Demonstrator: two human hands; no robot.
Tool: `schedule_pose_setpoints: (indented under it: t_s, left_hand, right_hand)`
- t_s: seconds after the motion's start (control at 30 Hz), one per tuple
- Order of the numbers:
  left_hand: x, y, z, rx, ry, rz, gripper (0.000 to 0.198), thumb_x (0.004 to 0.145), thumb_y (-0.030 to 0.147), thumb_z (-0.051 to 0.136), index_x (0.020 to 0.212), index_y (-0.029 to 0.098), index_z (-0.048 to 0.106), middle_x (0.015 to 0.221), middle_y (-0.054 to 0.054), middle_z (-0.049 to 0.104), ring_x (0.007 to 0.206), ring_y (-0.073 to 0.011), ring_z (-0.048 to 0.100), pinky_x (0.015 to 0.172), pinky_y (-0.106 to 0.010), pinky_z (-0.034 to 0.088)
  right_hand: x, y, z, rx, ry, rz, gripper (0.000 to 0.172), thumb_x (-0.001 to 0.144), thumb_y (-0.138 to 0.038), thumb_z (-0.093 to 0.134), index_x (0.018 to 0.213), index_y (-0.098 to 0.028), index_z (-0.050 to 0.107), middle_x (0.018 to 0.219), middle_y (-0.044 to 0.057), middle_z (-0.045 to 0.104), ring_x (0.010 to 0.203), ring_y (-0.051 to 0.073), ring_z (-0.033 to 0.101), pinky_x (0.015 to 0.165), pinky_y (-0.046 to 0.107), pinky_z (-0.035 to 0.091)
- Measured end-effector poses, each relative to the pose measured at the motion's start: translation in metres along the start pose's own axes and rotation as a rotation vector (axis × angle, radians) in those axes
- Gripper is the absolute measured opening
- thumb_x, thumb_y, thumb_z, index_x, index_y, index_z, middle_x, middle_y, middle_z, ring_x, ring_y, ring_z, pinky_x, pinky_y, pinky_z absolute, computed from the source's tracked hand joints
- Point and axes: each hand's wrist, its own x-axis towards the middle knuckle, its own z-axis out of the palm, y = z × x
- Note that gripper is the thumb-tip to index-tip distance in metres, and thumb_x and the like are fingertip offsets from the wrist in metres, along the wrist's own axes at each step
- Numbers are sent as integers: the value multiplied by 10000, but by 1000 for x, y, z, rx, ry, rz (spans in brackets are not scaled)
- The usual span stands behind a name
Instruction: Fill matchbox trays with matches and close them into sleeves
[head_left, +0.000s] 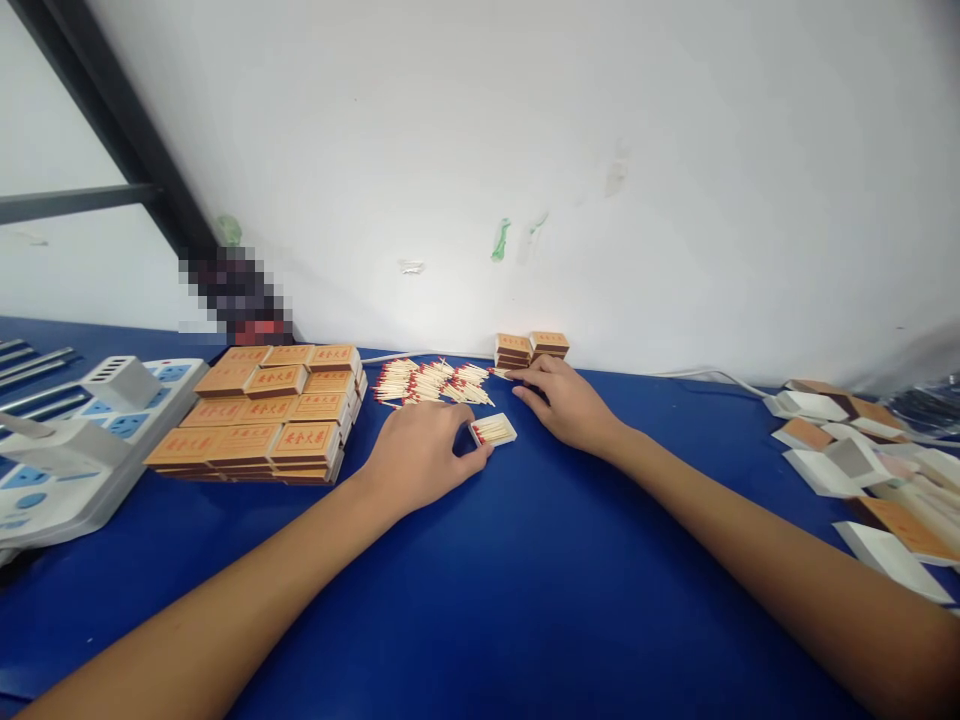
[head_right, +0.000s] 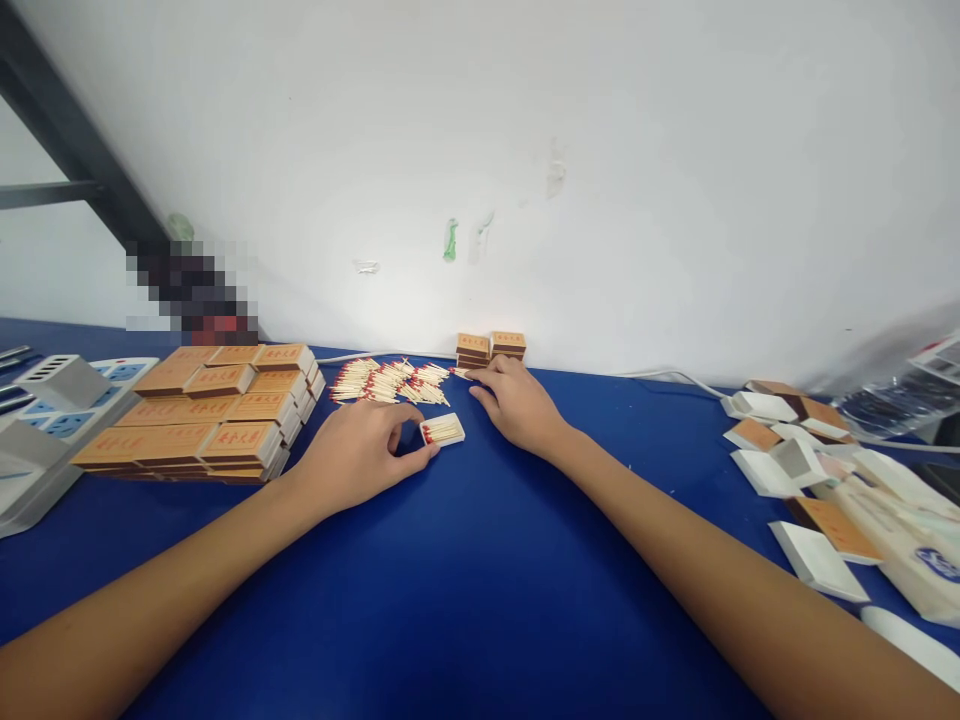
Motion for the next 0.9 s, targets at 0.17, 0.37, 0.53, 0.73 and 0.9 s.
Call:
schedule_pose_setpoints:
  t_s: [0.17,0.37,0.53,0.73,0.9]
  left_hand:
    - [-1,0,-1,-8,-9,-10,282,907,473,688,1022,228,769,784,-27,735,712,-215,674,590,-311,382]
    - [1,0,0,5,3,11,280,911,483,680,991,228,765,776,-29,731,705,-217,666,579,-312,358]
    - [1,-1,1,2,10,16,281,910,490,681,992,236,770,773,-29,730,703,-217,664,584,-310,361]
    - [0,-1,0,-6,-4,1,285,918,485,669,999,230,768,778,-31,732,698,-207,662,585,-302,365]
    - [0,-1,-1,-8,-3,6,284,919,482,669,993,227,768,773,-35,729,707,-216,672,610,-307,405]
  right_hand:
    - [-1,-2,2,1,25,8,266,1028,-302,556,1167,-182,748,1010,114,642,991,285,616,897,432,504]
    - [1,-10,1,44,39,98,112,972,-267,659,898,-198,705,912,62,641,839,223,606,758,362,477]
    - [2,-9,1,37,-17,112,123,988,-242,622,875,-194,631,932,76,641,855,228,604,758,359,466]
    - [0,-10,-1,42,-45,90,113,1008,-248,585,908,-198,597,955,78,630,862,225,600,768,360,468]
    - [-1,-11,-1,43,-37,78,112,989,-291,620,924,-200,613,950,73,627,866,229,599,763,367,476]
